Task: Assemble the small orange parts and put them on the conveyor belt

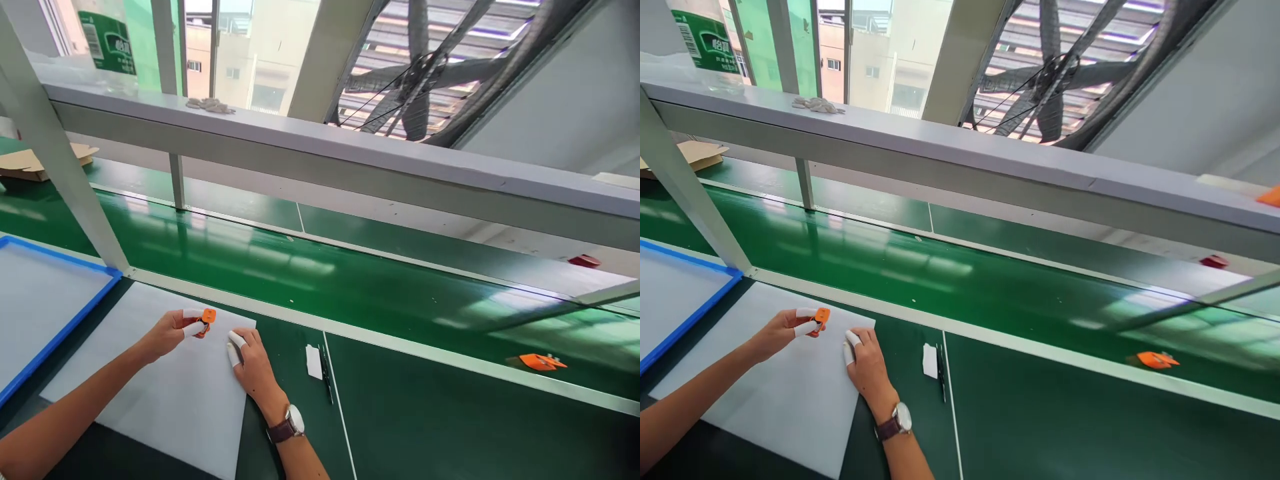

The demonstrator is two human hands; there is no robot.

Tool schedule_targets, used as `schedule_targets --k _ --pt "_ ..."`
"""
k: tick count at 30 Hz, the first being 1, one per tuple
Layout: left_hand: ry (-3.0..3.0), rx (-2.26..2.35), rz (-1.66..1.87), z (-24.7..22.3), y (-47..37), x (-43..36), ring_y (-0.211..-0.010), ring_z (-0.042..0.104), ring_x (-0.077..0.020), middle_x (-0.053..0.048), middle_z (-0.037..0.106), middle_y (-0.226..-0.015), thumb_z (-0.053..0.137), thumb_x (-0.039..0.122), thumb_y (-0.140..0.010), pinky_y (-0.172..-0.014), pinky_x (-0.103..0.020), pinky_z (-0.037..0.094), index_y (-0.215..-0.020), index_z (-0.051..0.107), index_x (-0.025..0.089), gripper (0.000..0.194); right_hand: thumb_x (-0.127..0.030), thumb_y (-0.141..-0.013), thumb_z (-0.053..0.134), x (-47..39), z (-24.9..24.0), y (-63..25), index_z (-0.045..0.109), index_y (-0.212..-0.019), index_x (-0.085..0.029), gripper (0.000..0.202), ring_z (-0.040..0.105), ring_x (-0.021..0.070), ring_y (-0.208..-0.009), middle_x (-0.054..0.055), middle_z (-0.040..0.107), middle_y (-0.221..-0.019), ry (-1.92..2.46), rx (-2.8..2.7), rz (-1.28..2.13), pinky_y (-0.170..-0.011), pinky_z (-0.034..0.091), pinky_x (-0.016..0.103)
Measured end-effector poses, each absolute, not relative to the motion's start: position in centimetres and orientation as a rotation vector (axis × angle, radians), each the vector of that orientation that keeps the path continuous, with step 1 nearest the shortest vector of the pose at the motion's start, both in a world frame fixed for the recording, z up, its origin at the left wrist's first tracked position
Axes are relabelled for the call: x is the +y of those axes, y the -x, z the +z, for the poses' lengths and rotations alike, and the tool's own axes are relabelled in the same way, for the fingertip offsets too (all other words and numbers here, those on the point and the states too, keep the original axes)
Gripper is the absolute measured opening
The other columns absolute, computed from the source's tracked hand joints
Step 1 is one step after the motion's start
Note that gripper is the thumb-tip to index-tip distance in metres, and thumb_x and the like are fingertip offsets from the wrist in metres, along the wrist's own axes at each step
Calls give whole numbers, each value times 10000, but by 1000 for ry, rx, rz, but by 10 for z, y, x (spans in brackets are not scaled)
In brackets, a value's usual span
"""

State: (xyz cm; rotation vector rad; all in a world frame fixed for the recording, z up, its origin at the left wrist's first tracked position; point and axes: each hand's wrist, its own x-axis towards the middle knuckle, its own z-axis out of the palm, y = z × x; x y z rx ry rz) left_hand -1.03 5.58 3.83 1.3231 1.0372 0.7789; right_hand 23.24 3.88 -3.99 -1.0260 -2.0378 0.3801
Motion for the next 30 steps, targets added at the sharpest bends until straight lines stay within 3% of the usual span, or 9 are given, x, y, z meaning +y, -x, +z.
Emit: schedule_targets --k 2,6,14,21,24,30 --pt "-1460 1056 806 34 16 40 -892 656 -196 -31 728 -960 580 318 -927 -894 -349 528 -1165 714 238 284 -146 -952 549 37 -37 -231 562 -1326 -233 384 579 259 -1102 108 633 -1181 997 -2011 411 -948 548 472" --pt "-1787 1127 845 27 17 25 -891 643 -185 -44 697 -1123 551 208 -903 -795 -304 548 -1164 708 268 310 -193 -938 619 33 -22 -219 462 -1439 -290 534 586 261 -1141 95 622 -1241 893 -1975 496 -969 538 478" --pt "-1970 1070 961 3 26 19 -1072 643 -210 -84 670 -1193 480 35 -849 -924 -351 554 -1178 667 216 420 -120 -923 641 37 5 -191 534 -1377 -333 513 618 243 -1094 66 671 -1200 741 -2069 582 -918 560 466" --pt "-1526 1139 960 9 21 16 -883 684 -184 -42 731 -1021 537 208 -922 -781 -309 579 -1086 712 234 241 -79 -885 673 29 -10 -179 594 -1269 -328 465 669 222 -935 41 712 -1067 744 -1886 578 -784 592 428" --pt "-1243 1151 959 7 16 18 -893 707 -204 -41 752 -940 573 255 -910 -806 -326 588 -1023 729 214 197 -63 -880 668 24 -13 -174 592 -1269 -319 473 666 214 -912 43 710 -1054 758 -1850 574 -769 595 418" --pt "-1003 1077 961 1 11 24 -955 725 -245 -78 770 -1011 692 319 -844 -866 -372 595 -995 744 180 211 -70 -906 636 23 -15 -177 554 -1324 -319 494 661 229 -995 57 699 -1113 793 -1882 559 -805 607 432"
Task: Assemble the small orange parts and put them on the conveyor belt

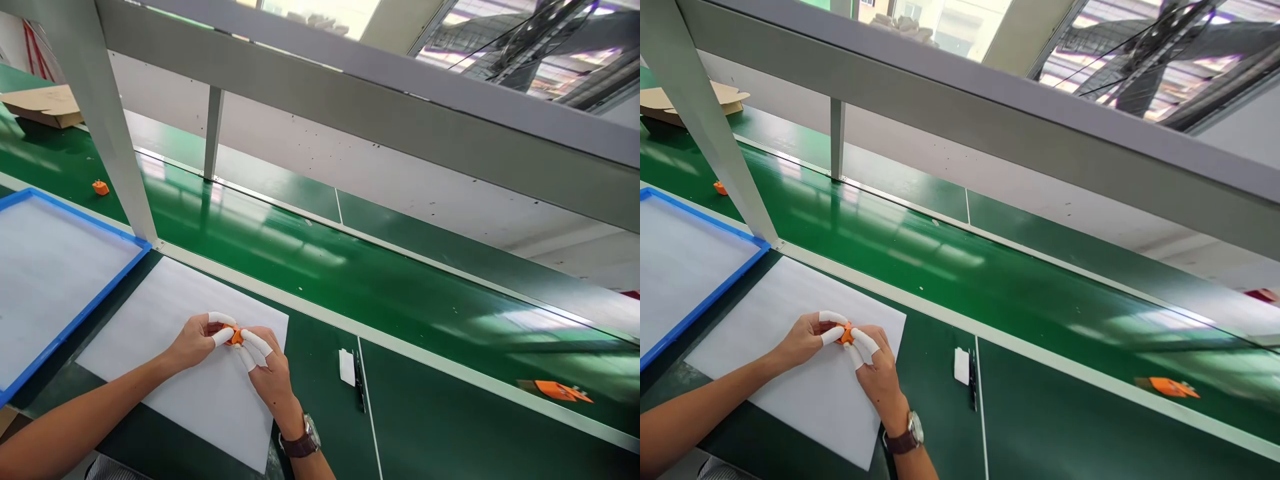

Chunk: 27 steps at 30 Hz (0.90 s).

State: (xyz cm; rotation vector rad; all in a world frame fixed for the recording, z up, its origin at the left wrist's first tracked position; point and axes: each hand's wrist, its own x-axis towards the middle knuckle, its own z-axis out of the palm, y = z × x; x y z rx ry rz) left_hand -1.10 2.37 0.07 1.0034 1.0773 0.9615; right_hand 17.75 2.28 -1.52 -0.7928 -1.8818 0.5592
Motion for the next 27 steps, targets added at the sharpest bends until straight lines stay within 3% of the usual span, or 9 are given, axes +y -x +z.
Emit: schedule_targets --k 4,10,18,23,27 --pt "-960 1115 954 -1 9 25 -919 736 -248 -80 775 -966 737 332 -816 -843 -389 605 -966 724 165 225 -84 -923 615 22 -20 -184 532 -1354 -329 503 659 251 -1018 70 695 -1133 825 -1947 552 -828 604 468" --pt "-1008 1015 845 2 15 28 -1151 680 -294 -84 752 -1174 742 369 -823 -1051 -461 524 -1153 719 193 374 -105 -949 574 25 -23 -194 540 -1346 -364 474 657 246 -1045 50 686 -1156 918 -1911 583 -868 592 460" --pt "-1064 1036 850 -6 13 23 -1166 675 -297 -30 746 -1209 758 384 -810 -1065 -465 520 -1168 744 253 381 -107 -961 562 22 -25 -189 565 -1338 -377 464 637 237 -1125 48 661 -1213 909 -1908 706 -916 596 443" --pt "-1053 1046 877 -6 14 22 -1137 690 -280 -54 736 -1226 719 344 -851 -1031 -446 552 -1211 718 227 379 -253 -962 618 23 -20 -189 614 -1274 -315 318 682 219 -1084 59 665 -1238 949 -1735 1099 -944 611 417" --pt "-1049 1016 862 -4 13 21 -1160 678 -295 -61 727 -1246 722 326 -845 -1055 -459 540 -1180 735 217 353 -397 -950 637 24 -15 -190 594 -1306 -258 384 722 251 -1059 86 717 -1219 1021 -1521 1432 -936 626 465"
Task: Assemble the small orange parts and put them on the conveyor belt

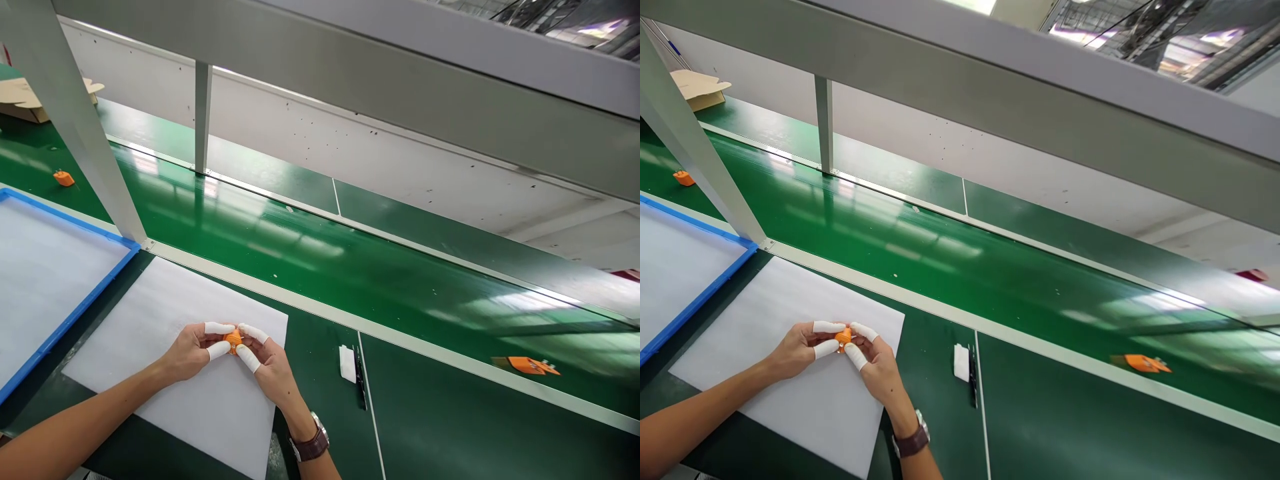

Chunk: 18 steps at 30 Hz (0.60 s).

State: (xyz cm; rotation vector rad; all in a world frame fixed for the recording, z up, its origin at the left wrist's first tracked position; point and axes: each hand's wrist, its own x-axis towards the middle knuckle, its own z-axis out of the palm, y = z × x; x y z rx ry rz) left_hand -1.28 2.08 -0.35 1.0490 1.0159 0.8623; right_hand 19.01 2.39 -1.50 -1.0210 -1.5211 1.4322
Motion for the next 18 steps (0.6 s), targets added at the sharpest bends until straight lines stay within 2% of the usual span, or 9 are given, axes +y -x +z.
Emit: schedule_targets --k 3,11,18 --pt "-1062 1008 833 -4 12 20 -1198 655 -299 -49 711 -1277 712 317 -853 -1074 -469 526 -1189 732 232 347 -412 -931 661 24 -13 -188 619 -1290 -263 391 691 283 -1143 76 712 -1251 1003 -1456 1537 -984 596 505" --pt "-1101 988 841 -9 13 21 -1205 650 -301 -61 681 -1325 699 326 -862 -1095 -494 504 -1203 721 219 358 -467 -904 679 22 -21 -180 641 -1233 -254 394 717 275 -1086 81 732 -1195 1048 -1397 1515 -971 607 482" --pt "-1098 1035 834 -9 14 25 -1213 647 -302 -74 708 -1281 705 353 -862 -1097 -494 497 -1240 691 211 404 -375 -927 658 22 -26 -180 590 -1307 -241 409 712 262 -1092 84 721 -1217 1033 -1373 1460 -947 618 464"
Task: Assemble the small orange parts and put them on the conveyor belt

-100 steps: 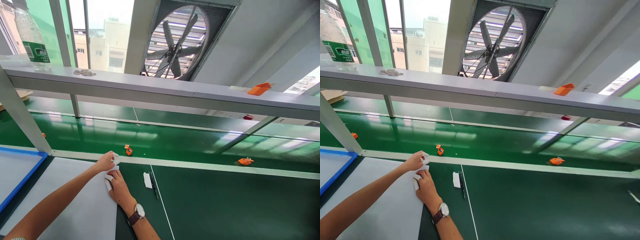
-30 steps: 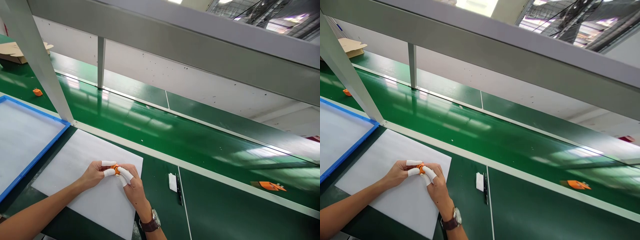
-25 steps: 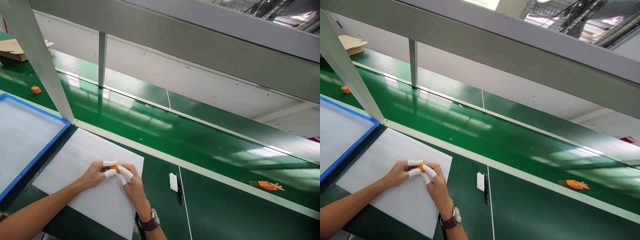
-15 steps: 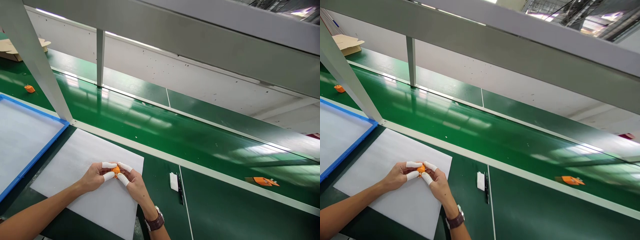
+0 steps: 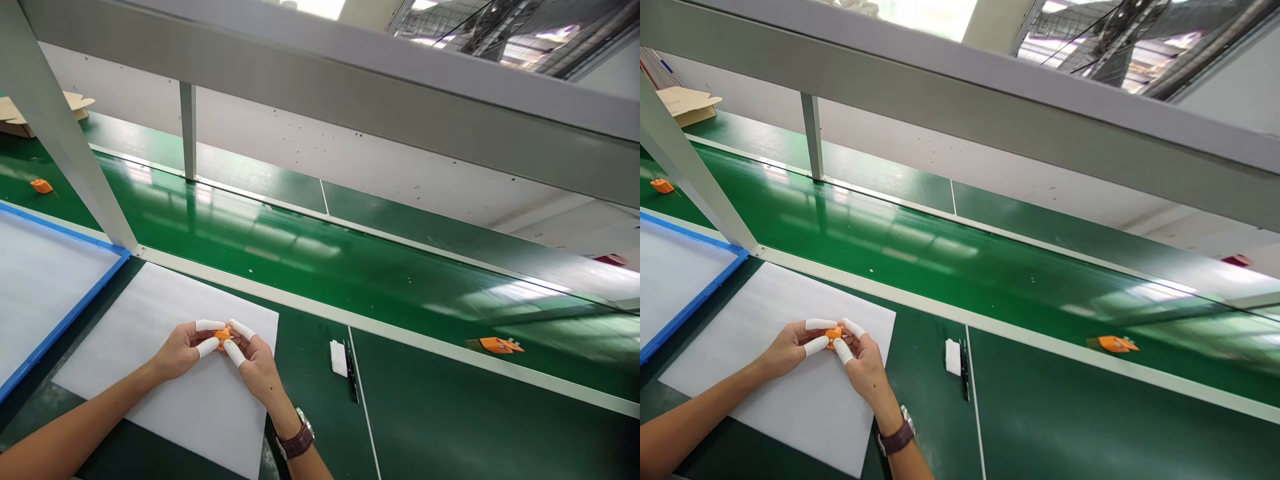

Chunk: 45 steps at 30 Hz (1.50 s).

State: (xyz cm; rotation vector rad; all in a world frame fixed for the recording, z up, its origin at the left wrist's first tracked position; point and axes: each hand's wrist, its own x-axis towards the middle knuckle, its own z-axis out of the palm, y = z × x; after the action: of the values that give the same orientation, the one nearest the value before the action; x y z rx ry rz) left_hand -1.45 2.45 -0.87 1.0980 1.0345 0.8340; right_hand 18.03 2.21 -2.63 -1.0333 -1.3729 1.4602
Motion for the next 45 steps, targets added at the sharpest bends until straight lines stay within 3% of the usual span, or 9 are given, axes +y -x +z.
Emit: schedule_targets --k 5,11,14,21,25,29,35,42,45 --pt "-1038 1059 845 -5 17 27 -1244 626 -312 -80 712 -1273 705 416 -846 -1098 -505 490 -1236 688 202 445 -263 -976 554 31 -19 -201 642 -1250 -256 288 711 217 -962 83 697 -1202 1175 -1722 937 -846 634 395" --pt "-1049 1013 838 -3 20 27 -1189 660 -292 -112 716 -1237 785 341 -795 -1102 -476 472 -1338 599 183 595 -155 -942 549 43 -14 -215 651 -1191 -260 289 638 264 -1055 99 658 -1156 1051 -2205 559 -897 593 471" --pt "-1024 1050 874 -9 17 23 -1105 699 -283 -118 739 -1147 816 330 -766 -1042 -463 513 -1306 595 177 603 -145 -935 559 44 -20 -215 639 -1168 -249 267 630 254 -1056 100 635 -1138 1007 -2200 531 -897 591 458" --pt "-1261 1276 890 -7 14 31 -1060 692 -262 -88 711 -1187 782 409 -767 -968 -392 544 -1237 654 231 519 -133 -941 543 43 -35 -215 608 -1199 -251 292 622 253 -1023 102 629 -1132 971 -2116 438 -868 590 461" --pt "-1600 1453 926 2 13 84 -869 659 -194 -45 699 -1119 757 457 -750 -841 -323 541 -1176 697 256 475 -123 -928 547 43 -36 -215 612 -1170 -242 277 619 250 -994 99 632 -1105 957 -2103 425 -847 591 449" --pt "-1619 1620 987 2 4 164 -852 632 -193 -41 689 -990 737 455 -737 -831 -312 503 -1193 672 190 532 -107 -908 556 42 -39 -214 612 -1164 -239 293 619 246 -975 94 634 -1082 957 -2095 391 -844 587 436" --pt "-1576 1757 1012 -5 -4 237 -909 649 -228 -92 701 -1038 746 383 -733 -808 -306 496 -1179 660 143 513 -70 -890 560 40 -41 -214 619 -1128 -222 288 609 231 -977 86 636 -1089 1002 -2109 370 -855 576 398" --pt "-1645 1865 1097 -11 4 206 -959 642 -247 -158 645 -1196 653 347 -830 -781 -334 531 -1321 559 123 548 -56 -877 560 40 -43 -215 626 -1104 -216 285 602 232 -968 84 637 -1076 988 -2090 390 -848 572 397" --pt "-1809 1763 1112 -16 8 156 -923 646 -215 -130 626 -1250 557 320 -899 -777 -340 562 -1319 573 168 446 -58 -879 558 41 -44 -215 631 -1097 -211 276 607 239 -964 87 641 -1070 988 -2084 396 -844 574 410"
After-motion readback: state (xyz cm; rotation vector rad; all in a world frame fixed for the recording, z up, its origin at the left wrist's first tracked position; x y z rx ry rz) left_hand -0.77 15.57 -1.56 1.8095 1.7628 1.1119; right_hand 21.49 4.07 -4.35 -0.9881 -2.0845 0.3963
